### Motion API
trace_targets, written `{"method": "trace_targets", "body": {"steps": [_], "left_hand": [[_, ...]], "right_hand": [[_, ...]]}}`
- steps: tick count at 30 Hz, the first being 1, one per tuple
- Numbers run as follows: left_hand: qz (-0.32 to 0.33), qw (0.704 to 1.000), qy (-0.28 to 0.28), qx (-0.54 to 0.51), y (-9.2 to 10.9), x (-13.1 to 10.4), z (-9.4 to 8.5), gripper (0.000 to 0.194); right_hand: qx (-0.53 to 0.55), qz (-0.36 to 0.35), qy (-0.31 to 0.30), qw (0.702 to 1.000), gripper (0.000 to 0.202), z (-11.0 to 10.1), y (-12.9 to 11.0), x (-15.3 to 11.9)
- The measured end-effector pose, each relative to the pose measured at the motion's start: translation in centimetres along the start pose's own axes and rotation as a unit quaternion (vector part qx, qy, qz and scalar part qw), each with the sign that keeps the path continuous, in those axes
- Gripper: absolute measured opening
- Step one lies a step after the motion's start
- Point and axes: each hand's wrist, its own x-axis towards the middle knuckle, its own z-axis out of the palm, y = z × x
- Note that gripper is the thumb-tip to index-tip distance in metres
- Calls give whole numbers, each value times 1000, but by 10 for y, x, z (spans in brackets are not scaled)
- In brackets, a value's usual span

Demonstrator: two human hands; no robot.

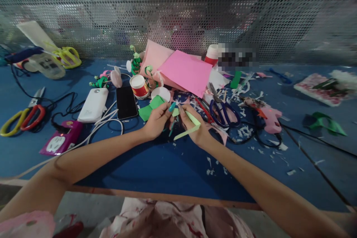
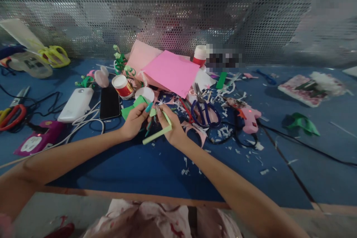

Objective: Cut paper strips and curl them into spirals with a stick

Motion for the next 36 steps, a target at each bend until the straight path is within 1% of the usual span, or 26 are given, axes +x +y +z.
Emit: {"method": "trace_targets", "body": {"steps": [3,7,9,11,14,16,19,21,24,27,31,34,36], "left_hand": [[3,1000,-2,-6,-1,0,0,38],[3,1000,-2,2,-4,1,-1,40],[0,1000,-1,9,-6,1,-2,40],[5,999,4,33,-7,1,-2,40],[21,993,11,116,-7,1,-3,35],[28,985,18,167,-5,1,-3,28],[37,980,49,190,-3,2,-3,11],[57,974,60,210,-3,3,-3,5],[98,957,47,268,-3,3,-3,11],[124,948,34,289,-2,2,-4,15],[115,952,3,282,1,0,-3,14],[99,960,9,262,1,1,-3,13],[94,962,14,256,-1,2,-3,14]], "right_hand": [[46,4,-12,999,27,0,-4,0],[119,47,-59,990,30,0,-6,0],[144,56,-77,985,31,0,-3,1],[160,53,-83,982,31,0,0,1],[164,42,-82,982,32,1,4,2],[157,40,-79,984,30,1,3,2],[150,46,-74,985,29,2,0,2],[144,49,-73,986,28,3,-2,1],[127,51,-73,988,28,4,0,0],[92,37,-65,993,27,3,5,0],[17,-9,-44,999,31,0,5,1],[-51,-9,-43,998,30,-2,-1,1],[-92,-26,-37,995,28,-2,-4,0]]}}
